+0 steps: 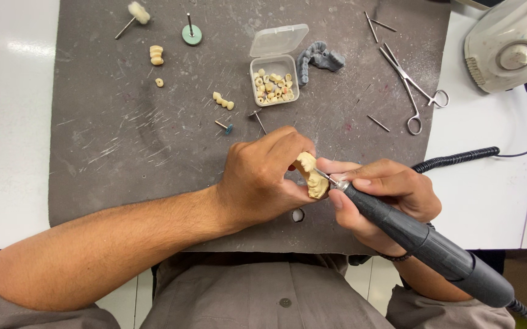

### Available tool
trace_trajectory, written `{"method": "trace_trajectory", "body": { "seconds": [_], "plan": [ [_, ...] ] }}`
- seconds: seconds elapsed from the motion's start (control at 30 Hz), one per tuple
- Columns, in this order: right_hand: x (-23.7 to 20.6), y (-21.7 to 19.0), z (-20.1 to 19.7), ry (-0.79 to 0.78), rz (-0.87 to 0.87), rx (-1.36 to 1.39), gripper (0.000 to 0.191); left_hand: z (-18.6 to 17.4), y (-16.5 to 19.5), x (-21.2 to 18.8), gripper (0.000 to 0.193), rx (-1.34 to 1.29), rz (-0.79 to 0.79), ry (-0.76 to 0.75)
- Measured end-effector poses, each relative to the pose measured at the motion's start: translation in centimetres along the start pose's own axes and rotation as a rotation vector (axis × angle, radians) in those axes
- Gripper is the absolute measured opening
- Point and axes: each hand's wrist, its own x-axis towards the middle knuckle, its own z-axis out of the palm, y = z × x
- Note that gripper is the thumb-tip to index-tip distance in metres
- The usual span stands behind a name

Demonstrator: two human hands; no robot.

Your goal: The person holds a plaster dental model with denture teeth in one hand and uses a rotary grinding tool to grind and smooth its surfaces, repositioning the model repeatedly to work different areas. A container of loose teeth, spare bur bits, and scissors sit on the bench nearby.

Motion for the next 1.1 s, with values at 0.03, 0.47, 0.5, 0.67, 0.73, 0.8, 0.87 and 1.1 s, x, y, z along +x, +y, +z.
{"method": "trace_trajectory", "body": {
  "seconds": [0.03,0.47,0.5,0.67,0.73,0.8,0.87,1.1],
  "plan": [
    [-0.05,0.0,0.01,0.001,0.006,0.004,0.031,0.03,-0.03,-0.01,0.037,-0.007,0.006,-0.003],
    [0.31,0.29,0.23,0.001,-0.023,-0.022,0.028,-0.05,-0.23,-0.1,0.035,0.004,0.016,0.002],
    [0.32,0.29,0.25,0.0,-0.026,-0.023,0.028,-0.07,-0.25,-0.11,0.035,0.001,0.02,0.001],
    [0.35,0.3,0.22,0.001,-0.026,-0.037,0.027,0.07,-0.23,-0.17,0.035,0.002,0.006,0.002],
    [0.36,0.3,0.14,0.001,-0.028,-0.041,0.028,0.13,-0.24,-0.09,0.035,0.001,0.005,-0.001],
    [0.32,0.3,0.17,0.015,-0.026,-0.047,0.028,0.16,-0.26,-0.04,0.036,0.001,0.007,-0.005],
    [0.3,0.27,0.13,0.009,-0.022,-0.029,0.028,0.14,-0.21,-0.08,0.037,0.001,0.008,-0.003],
    [0.25,0.19,0.18,0.015,-0.003,-0.047,0.028,0.2,-0.32,-0.05,0.037,-0.001,0.01,-0.006]
  ]
}}
